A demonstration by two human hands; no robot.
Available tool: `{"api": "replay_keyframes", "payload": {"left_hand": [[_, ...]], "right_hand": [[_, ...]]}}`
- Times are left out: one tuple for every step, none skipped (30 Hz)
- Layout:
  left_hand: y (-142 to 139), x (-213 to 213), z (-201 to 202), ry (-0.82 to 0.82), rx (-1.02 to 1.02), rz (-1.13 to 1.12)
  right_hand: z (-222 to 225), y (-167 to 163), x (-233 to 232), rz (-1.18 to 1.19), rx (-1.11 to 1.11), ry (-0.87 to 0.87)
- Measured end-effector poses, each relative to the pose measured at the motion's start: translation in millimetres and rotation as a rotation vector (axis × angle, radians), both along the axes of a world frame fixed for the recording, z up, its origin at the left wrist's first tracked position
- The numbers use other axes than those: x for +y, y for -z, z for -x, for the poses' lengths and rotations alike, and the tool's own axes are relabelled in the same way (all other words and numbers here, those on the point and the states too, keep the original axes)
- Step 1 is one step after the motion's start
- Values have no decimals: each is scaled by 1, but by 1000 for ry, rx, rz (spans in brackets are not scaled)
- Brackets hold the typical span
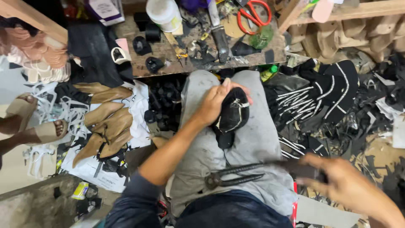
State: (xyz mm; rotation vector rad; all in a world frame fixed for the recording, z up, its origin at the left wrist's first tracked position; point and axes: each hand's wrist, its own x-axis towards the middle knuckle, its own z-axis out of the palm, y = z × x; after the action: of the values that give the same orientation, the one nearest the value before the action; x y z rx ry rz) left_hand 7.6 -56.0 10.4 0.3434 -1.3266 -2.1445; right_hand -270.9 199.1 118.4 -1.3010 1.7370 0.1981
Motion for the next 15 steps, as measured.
{"api": "replay_keyframes", "payload": {"left_hand": [[5,1,7,-22,4,-57],[10,0,12,-39,13,-119],[13,-2,16,-51,21,-197],[16,-4,18,-73,23,-275],[19,-5,18,-97,19,-352],[21,-6,19,-119,-17,-344],[22,-5,19,-137,-49,-338],[23,-4,19,-155,-77,-333],[24,-3,19,-182,-110,-322],[25,-3,19,-215,-144,-305],[27,-3,19,-249,-181,-283],[29,-5,19,-304,-221,-208],[32,-5,20,-358,-260,-133],[36,-10,20,-419,-289,-37],[41,-15,18,-458,-348,-1]], "right_hand": [[-3,-3,-7,203,11,83],[-8,-2,-9,402,29,172],[-13,1,-8,602,47,256],[-18,6,-5,710,311,314],[-26,12,0,814,572,369],[-35,17,7,908,841,422],[-44,19,11,995,1121,465],[-53,19,14,1076,1407,494],[-60,22,6,1314,1135,561],[-69,20,-4,1539,843,597],[-83,33,-33,1711,-71,607],[-103,42,-52,1473,-373,549],[-119,52,-73,1198,-604,535],[-127,55,-87,740,-234,467],[-124,52,-92,843,-248,412]]}}
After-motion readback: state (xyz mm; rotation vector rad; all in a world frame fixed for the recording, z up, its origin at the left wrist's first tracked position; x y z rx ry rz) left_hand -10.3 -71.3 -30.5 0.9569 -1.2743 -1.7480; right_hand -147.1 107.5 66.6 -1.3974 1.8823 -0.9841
